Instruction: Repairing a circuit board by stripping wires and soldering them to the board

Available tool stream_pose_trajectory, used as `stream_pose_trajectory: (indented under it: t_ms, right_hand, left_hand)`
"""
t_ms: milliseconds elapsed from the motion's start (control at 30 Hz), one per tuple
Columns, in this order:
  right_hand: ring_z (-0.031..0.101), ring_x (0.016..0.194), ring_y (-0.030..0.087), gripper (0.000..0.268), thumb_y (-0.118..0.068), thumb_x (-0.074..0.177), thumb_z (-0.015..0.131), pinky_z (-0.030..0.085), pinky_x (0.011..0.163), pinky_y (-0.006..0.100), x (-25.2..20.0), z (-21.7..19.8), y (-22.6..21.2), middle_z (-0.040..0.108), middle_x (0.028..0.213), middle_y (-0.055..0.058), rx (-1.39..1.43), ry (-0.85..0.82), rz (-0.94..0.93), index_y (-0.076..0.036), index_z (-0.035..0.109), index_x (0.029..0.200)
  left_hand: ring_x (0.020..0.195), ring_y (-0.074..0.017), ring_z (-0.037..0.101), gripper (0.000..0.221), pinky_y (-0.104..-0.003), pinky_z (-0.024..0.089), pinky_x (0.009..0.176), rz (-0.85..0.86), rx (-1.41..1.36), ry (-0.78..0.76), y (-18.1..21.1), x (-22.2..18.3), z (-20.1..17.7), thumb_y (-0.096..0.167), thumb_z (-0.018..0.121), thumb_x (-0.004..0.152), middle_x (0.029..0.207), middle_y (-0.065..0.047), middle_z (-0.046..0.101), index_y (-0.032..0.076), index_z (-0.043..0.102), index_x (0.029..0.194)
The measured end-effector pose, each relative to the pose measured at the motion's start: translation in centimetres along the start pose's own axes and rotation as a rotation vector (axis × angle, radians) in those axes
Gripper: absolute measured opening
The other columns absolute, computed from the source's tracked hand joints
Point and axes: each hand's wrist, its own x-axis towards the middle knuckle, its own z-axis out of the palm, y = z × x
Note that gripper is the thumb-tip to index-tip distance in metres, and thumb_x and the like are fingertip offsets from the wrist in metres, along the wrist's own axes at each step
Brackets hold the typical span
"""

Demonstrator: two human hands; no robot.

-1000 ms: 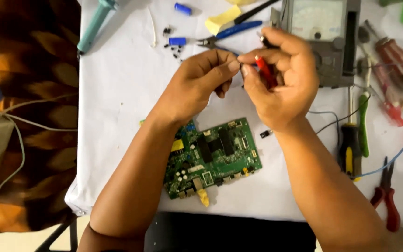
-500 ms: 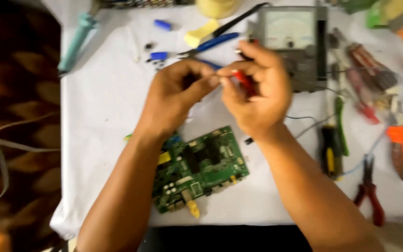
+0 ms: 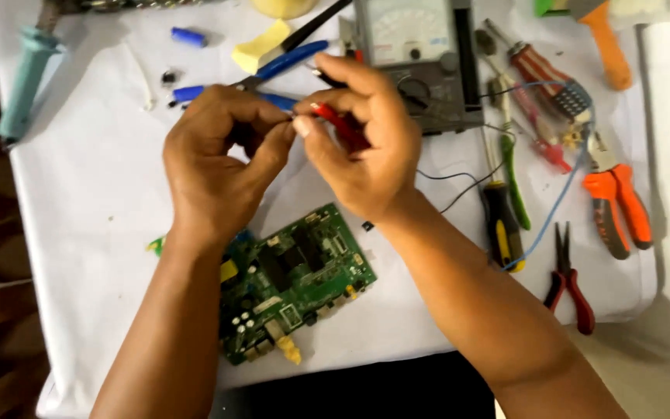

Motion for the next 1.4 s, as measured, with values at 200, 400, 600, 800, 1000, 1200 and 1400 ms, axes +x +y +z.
stream_pose_trajectory:
  t_ms: [200,400,600,800,1000,1200,1400]
  right_hand:
    - [0.070,0.086,0.016,0.041,-0.010,0.104,0.070,0.054,0.075,0.023,0.6,0.5,0.5,0.075,0.105,0.019,0.010,0.047,-0.007,0.003,0.052,0.138]
    - [0.067,0.083,0.016,0.038,-0.006,0.106,0.068,0.053,0.073,0.024,0.4,0.3,0.3,0.074,0.103,0.019,0.011,0.032,-0.033,0.003,0.051,0.139]
    - [0.067,0.087,0.014,0.038,-0.010,0.104,0.068,0.053,0.078,0.023,0.4,0.4,0.5,0.074,0.103,0.017,0.010,0.056,0.055,0.002,0.053,0.137]
    - [0.064,0.080,0.013,0.036,-0.009,0.104,0.067,0.053,0.071,0.021,0.8,0.5,0.5,0.072,0.103,0.016,0.027,0.087,0.025,0.005,0.056,0.135]
    - [0.057,0.070,0.009,0.035,-0.016,0.106,0.065,0.044,0.059,0.020,-0.2,0.4,0.6,0.071,0.097,0.013,0.003,0.103,0.048,0.003,0.057,0.134]
    - [0.072,0.091,0.023,0.038,-0.015,0.105,0.062,0.055,0.080,0.027,0.5,0.5,0.6,0.071,0.098,0.020,0.042,0.091,0.029,0.007,0.053,0.134]
    - [0.070,0.089,0.020,0.040,-0.015,0.103,0.064,0.053,0.083,0.026,0.7,0.4,0.6,0.071,0.100,0.021,0.021,0.100,0.030,0.006,0.053,0.135]
  left_hand:
    - [0.071,-0.0163,0.055,0.012,-0.029,0.048,0.065,0.116,0.060,0.024,0.2,0.8,-0.4,0.001,0.080,0.095,0.091,-0.006,0.065,0.005,0.069,0.097]
    - [0.070,-0.0167,0.053,0.014,-0.030,0.047,0.066,0.167,0.030,0.031,0.6,0.6,-0.3,-0.005,0.078,0.097,0.093,-0.007,0.065,0.005,0.069,0.101]
    - [0.069,-0.0167,0.053,0.013,-0.029,0.047,0.064,0.151,0.024,0.041,0.3,0.6,0.0,-0.003,0.077,0.097,0.094,-0.008,0.065,0.005,0.068,0.100]
    - [0.071,-0.0172,0.056,0.009,-0.030,0.050,0.065,0.155,0.029,0.023,0.4,1.0,-0.2,0.001,0.077,0.097,0.096,-0.008,0.067,0.004,0.070,0.102]
    - [0.071,-0.0168,0.055,0.009,-0.031,0.047,0.066,0.146,0.036,0.037,0.6,0.2,-0.1,0.004,0.078,0.098,0.095,-0.006,0.067,0.006,0.070,0.102]
    - [0.071,-0.0151,0.055,0.009,-0.028,0.047,0.066,0.106,0.004,0.055,0.5,0.5,-0.1,0.005,0.077,0.098,0.094,-0.005,0.067,0.008,0.070,0.103]
    - [0.070,-0.0156,0.053,0.007,-0.029,0.046,0.066,0.130,-0.002,0.057,0.7,0.9,-0.1,0.006,0.075,0.099,0.093,-0.005,0.066,0.008,0.069,0.102]
